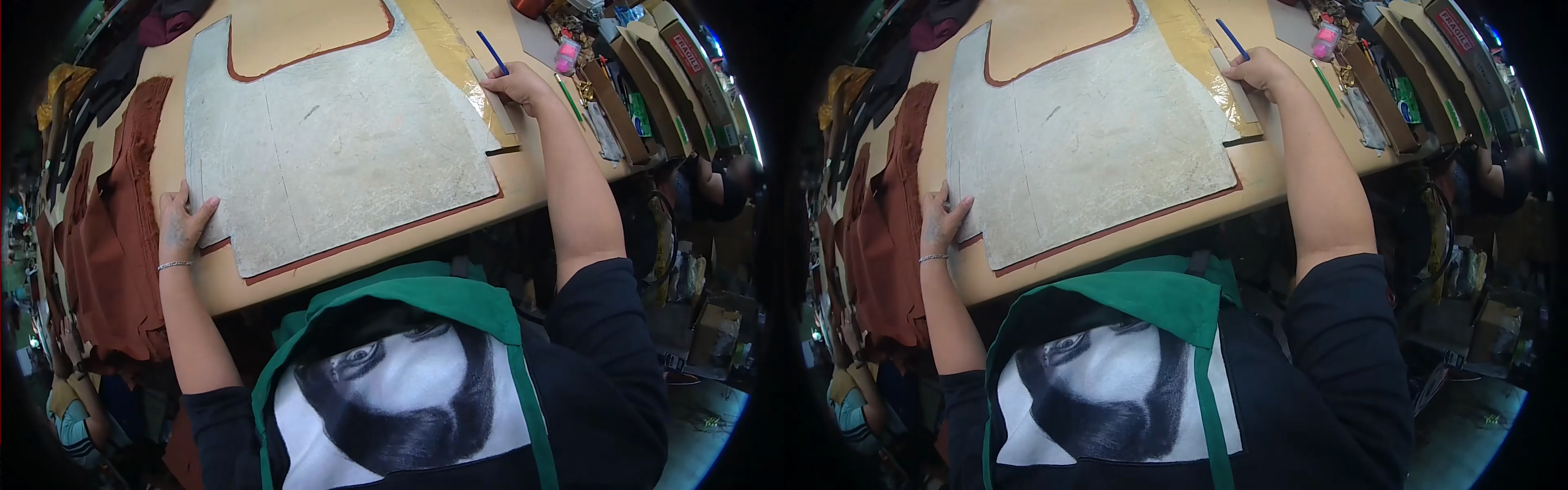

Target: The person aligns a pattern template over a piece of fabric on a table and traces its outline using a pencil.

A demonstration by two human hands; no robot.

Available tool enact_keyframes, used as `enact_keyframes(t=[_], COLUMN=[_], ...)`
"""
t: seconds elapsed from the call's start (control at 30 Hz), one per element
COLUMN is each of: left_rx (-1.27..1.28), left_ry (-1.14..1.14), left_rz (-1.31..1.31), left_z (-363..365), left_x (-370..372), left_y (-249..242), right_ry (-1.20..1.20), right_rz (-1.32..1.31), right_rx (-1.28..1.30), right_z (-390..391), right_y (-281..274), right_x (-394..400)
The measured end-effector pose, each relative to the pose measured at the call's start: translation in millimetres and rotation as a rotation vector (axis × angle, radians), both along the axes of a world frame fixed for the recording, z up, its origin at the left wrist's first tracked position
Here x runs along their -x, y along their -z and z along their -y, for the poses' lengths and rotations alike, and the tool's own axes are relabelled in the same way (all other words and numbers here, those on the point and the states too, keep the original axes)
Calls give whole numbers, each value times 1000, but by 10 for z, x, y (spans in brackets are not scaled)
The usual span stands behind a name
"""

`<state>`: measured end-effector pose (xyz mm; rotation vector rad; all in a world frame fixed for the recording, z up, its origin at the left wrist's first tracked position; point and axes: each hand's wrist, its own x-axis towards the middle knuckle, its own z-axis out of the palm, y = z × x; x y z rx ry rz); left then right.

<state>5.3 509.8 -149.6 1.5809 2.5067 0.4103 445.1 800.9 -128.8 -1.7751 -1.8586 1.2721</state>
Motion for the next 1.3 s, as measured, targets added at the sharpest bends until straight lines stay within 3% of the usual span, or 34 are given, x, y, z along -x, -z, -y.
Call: enact_keyframes(t=[0.27,0.47,0.67,1.3], left_rx=[-15,-33,-30,-104], left_ry=[-8,-11,-24,-28], left_rz=[0,15,21,-1], left_z=[18,19,19,50], left_x=[-26,-30,-27,-69], left_y=[-25,-17,-5,68], right_ry=[-16,-57,3,-174], right_rz=[-178,-61,-139,186], right_rx=[106,48,33,-218], right_z=[154,140,57,53], right_y=[-152,-128,20,1], right_x=[-60,-28,-56,-58])
